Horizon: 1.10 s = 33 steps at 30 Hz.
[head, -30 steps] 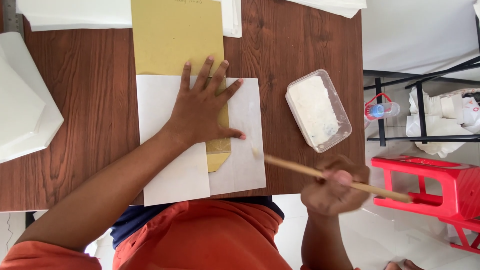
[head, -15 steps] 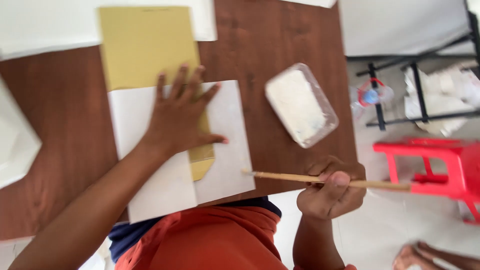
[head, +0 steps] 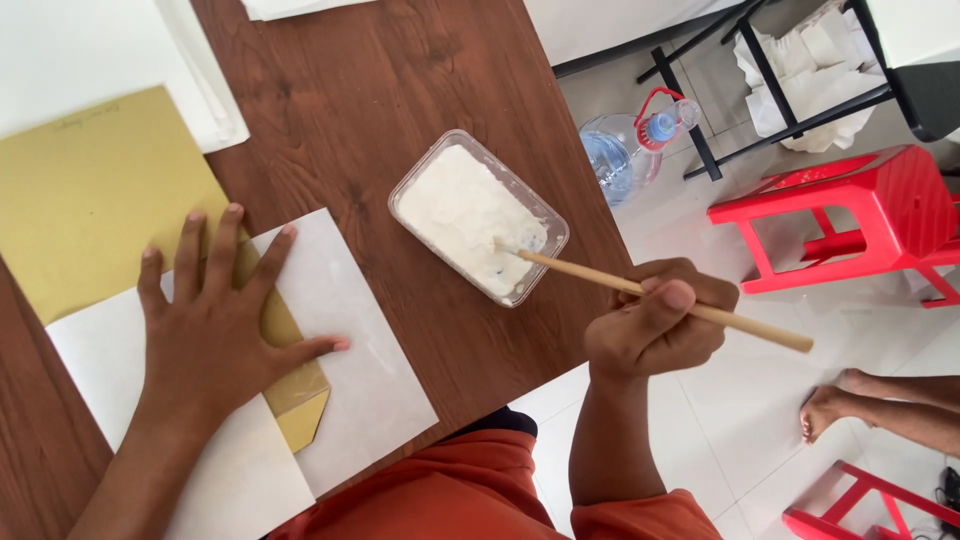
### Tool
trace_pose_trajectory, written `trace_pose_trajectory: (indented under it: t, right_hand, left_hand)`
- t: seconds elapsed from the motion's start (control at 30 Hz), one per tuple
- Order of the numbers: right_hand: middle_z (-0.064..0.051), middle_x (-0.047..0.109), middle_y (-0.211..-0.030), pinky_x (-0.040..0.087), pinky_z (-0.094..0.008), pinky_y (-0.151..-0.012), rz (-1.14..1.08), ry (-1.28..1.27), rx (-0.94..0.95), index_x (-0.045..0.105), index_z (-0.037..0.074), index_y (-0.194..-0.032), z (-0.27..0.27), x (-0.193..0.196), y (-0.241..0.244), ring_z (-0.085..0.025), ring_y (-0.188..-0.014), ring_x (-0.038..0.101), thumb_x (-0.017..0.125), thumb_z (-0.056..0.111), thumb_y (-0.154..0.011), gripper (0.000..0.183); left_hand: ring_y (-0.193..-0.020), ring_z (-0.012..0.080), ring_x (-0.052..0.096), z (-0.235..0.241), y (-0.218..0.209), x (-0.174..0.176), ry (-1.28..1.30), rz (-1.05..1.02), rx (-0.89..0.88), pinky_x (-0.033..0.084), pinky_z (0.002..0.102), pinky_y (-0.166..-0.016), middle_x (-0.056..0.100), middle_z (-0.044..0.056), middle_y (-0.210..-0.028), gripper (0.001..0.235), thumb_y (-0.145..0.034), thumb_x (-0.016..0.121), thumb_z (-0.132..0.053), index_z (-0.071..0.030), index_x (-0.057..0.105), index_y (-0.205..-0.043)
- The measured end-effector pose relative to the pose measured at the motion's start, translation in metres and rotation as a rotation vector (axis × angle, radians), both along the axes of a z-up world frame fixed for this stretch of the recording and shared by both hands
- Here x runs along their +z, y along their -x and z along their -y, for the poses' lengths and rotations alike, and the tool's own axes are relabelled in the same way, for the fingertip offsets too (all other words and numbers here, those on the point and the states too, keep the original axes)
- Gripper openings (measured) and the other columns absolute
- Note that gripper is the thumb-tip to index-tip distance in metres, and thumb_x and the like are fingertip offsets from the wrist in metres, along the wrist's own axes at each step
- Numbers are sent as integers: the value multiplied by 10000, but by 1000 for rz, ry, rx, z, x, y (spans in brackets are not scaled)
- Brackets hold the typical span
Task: Manually assembling a paper bag by folding paper around a template and applying glue to the seams with a brush.
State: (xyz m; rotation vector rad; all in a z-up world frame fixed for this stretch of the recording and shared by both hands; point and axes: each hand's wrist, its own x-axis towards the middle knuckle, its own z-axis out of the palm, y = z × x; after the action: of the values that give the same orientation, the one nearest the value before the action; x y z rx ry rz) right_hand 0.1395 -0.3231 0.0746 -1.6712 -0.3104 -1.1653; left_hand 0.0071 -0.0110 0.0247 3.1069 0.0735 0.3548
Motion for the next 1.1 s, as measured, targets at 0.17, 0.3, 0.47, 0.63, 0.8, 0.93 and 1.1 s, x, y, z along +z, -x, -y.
trace_pose_trajectory:
  t: [0.17, 0.3, 0.47, 0.63, 0.8, 0.93, 1.1]
  right_hand:
    - [-66, 358, -776, 363, -330, -446, 36, -26, -37, 379, 11, -774, 9, -12, -6, -211, -475, 385, 466, 258, -1096, 415]
    - [-28, 279, -598, 219, -294, -363, 73, -115, -2, 340, 58, -841, 2, 7, -10, -163, -361, 338, 451, 326, -1106, 393]
    - [-13, 257, -656, 217, -271, -281, -151, -166, 40, 343, 81, -846, -3, 19, -8, -141, -408, 347, 426, 349, -1098, 378]
    - [-14, 295, -631, 196, -234, -306, -165, -404, -38, 370, 102, -827, -8, 39, -9, -110, -385, 266, 497, 436, -1022, 407]
    - [20, 301, -571, 176, -225, -315, -263, -552, 65, 411, 134, -791, -6, 37, 0, -76, -365, 214, 567, 467, -968, 409]
    - [51, 199, -641, 193, -208, -405, -255, -362, 104, 312, 152, -824, -27, 21, 34, -77, -423, 214, 449, 489, -1019, 413]
    - [-5, 212, -600, 188, -304, -351, -16, -31, 116, 265, 119, -831, -31, -19, 72, -151, -376, 291, 342, 451, -1130, 454]
  left_hand:
    - [-1568, 435, 378, 2, -1, 2, -10, -7, 5, 263, 652, -1211, 433, 194, -1707, 1190, -655, 421, -960, -222, 555, -1579]
    - [-1561, 438, 404, 4, -4, 5, -30, -12, 9, 276, 644, -1209, 456, 209, -1698, 1196, -658, 425, -961, -207, 575, -1574]
    - [-1543, 453, 445, 4, -3, 7, -48, 12, -8, 266, 618, -1216, 510, 228, -1668, 1200, -678, 421, -973, -196, 598, -1576]
    - [-1565, 475, 343, 1, -1, 2, 58, -49, 12, 195, 664, -1219, 404, 217, -1701, 1199, -664, 400, -963, -217, 509, -1597]
    - [-1574, 461, 243, -3, -3, -2, 115, -69, 28, 158, 685, -1209, 301, 185, -1719, 1199, -658, 396, -978, -245, 426, -1607]
    - [-1556, 460, 208, -7, 2, -10, 105, -80, 36, 130, 693, -1186, 249, 185, -1711, 1224, -665, 383, -1026, -260, 375, -1620]
    - [-1542, 436, 263, -7, 3, -15, 49, 14, 31, 185, 690, -1181, 337, 186, -1676, 1262, -649, 370, -1071, -244, 440, -1600]
